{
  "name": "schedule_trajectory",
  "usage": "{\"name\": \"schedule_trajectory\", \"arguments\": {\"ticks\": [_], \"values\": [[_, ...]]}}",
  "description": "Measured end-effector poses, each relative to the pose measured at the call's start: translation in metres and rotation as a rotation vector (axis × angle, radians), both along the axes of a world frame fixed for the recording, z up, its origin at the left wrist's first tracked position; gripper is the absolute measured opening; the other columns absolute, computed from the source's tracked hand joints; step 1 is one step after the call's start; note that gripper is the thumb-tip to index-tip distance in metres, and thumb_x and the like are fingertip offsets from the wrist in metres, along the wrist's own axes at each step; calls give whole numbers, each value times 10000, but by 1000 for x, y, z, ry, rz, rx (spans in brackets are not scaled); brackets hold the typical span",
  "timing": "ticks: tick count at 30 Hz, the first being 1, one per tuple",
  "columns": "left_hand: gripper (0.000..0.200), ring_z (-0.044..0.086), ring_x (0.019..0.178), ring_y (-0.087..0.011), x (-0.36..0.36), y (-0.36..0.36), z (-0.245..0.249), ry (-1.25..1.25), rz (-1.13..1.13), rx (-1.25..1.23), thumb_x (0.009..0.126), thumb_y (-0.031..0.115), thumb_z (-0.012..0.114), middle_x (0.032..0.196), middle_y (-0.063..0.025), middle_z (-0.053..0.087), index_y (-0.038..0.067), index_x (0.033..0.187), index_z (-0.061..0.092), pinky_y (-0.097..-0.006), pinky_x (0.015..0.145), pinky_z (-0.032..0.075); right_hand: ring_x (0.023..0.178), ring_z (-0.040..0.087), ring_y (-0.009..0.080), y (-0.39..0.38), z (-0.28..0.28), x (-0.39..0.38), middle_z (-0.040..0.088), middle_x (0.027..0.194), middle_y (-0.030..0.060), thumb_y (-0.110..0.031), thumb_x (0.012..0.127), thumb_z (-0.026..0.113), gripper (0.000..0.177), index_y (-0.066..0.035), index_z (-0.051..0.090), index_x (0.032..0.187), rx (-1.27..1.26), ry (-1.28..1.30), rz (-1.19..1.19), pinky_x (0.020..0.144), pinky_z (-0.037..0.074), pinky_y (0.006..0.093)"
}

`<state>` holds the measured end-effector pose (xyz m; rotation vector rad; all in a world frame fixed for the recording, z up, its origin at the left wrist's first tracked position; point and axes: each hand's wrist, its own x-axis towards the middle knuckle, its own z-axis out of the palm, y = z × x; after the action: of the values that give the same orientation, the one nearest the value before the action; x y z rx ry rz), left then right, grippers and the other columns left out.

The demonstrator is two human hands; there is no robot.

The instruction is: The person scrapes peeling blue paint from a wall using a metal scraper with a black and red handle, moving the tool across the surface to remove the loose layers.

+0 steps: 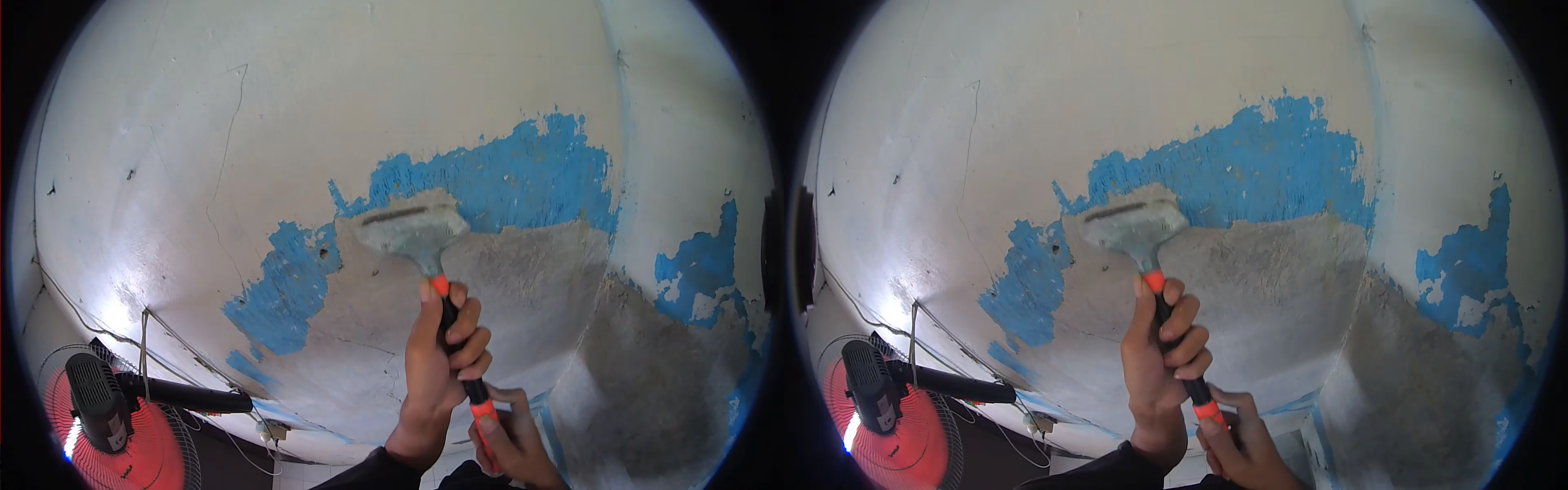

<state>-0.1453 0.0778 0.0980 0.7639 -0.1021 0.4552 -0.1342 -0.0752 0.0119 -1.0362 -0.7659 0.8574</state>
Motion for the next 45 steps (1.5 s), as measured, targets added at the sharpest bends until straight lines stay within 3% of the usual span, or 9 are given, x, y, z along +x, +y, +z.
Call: {"name": "schedule_trajectory", "arguments": {"ticks": [3, 6, 7, 10, 14, 17, 20, 23, 45], "values": [[409, 206, 443, -31, 3, 2, 7, -43, -18, 18, 1018, 524, 320, 668, 60, 307, 137, 973, 443, -198, 368, 201, 438, 475, 115, 3, 8, 4, 522, 740, 113, -173, 1017, 440, 414, -142, 204, 1355, -19, -13, -9, 407, 384, 241], [404, 202, 445, -30, -3, 0, -8, 6, -36, -60, 1019, 519, 322, 667, 60, 305, 136, 975, 441, -197, 369, 202, 429, 360, 49, 5, -8, -10, 459, 627, -9, -278, 1027, 455, 399, -102, 333, 1364, 104, -59, -93, 403, 315, 206], [403, 204, 447, -27, -5, -2, -9, 23, -44, -44, 1017, 522, 329, 667, 62, 304, 137, 979, 440, -195, 371, 205, 428, 366, 53, 3, -4, -14, 457, 627, -9, -266, 1028, 450, 387, -96, 336, 1357, 66, -94, -152, 403, 315, 206], [406, 205, 449, -27, 0, 1, -9, -5, -51, -39, 1013, 528, 336, 668, 63, 304, 137, 976, 437, -193, 371, 209, 436, 478, 118, 0, -11, -2, 525, 741, 116, -175, 1016, 446, 411, -132, 213, 1352, -22, 32, -16, 402, 376, 242], [412, 206, 452, -27, 2, 1, 1, -20, -25, 8, 1011, 533, 339, 669, 62, 305, 134, 967, 430, -194, 371, 208, 440, 491, 126, 2, 1, 3, 530, 747, 117, -186, 1013, 459, 409, -122, 210, 1332, -54, -10, -27, 400, 384, 251], [414, 209, 453, -29, -4, 0, -16, 28, -50, -45, 1012, 533, 337, 670, 61, 309, 132, 968, 430, -194, 374, 210, 436, 497, 138, -1, -12, -9, 526, 732, 115, -248, 1015, 458, 403, -109, 216, 1306, -62, 13, -22, 391, 385, 263], [411, 212, 454, -31, -1, 1, -16, 6, -64, -51, 1013, 530, 337, 671, 61, 311, 133, 969, 430, -195, 376, 212, 429, 369, 50, 7, -14, -8, 457, 632, -6, -256, 1030, 443, 382, -86, 333, 1354, 140, -138, -147, 403, 315, 203], [400, 204, 418, -26, 3, -2, -3, 14, -13, -20, 1027, 509, 301, 650, 67, 312, 146, 954, 452, -201, 340, 199, 426, 368, 46, 2, 6, -6, 447, 616, -12, -251, 1031, 439, 383, -86, 329, 1358, 38, -86, -130, 401, 316, 201], [404, 207, 427, -25, -4, 0, -11, 24, -58, -54, 1022, 517, 315, 654, 71, 309, 139, 957, 443, -190, 347, 203, 416, 367, 38, 8, -11, -20, 428, 597, -27, -304, 1016, 476, 418, -124, 305, 1353, 68, -2, -125, 380, 325, 203]]}}
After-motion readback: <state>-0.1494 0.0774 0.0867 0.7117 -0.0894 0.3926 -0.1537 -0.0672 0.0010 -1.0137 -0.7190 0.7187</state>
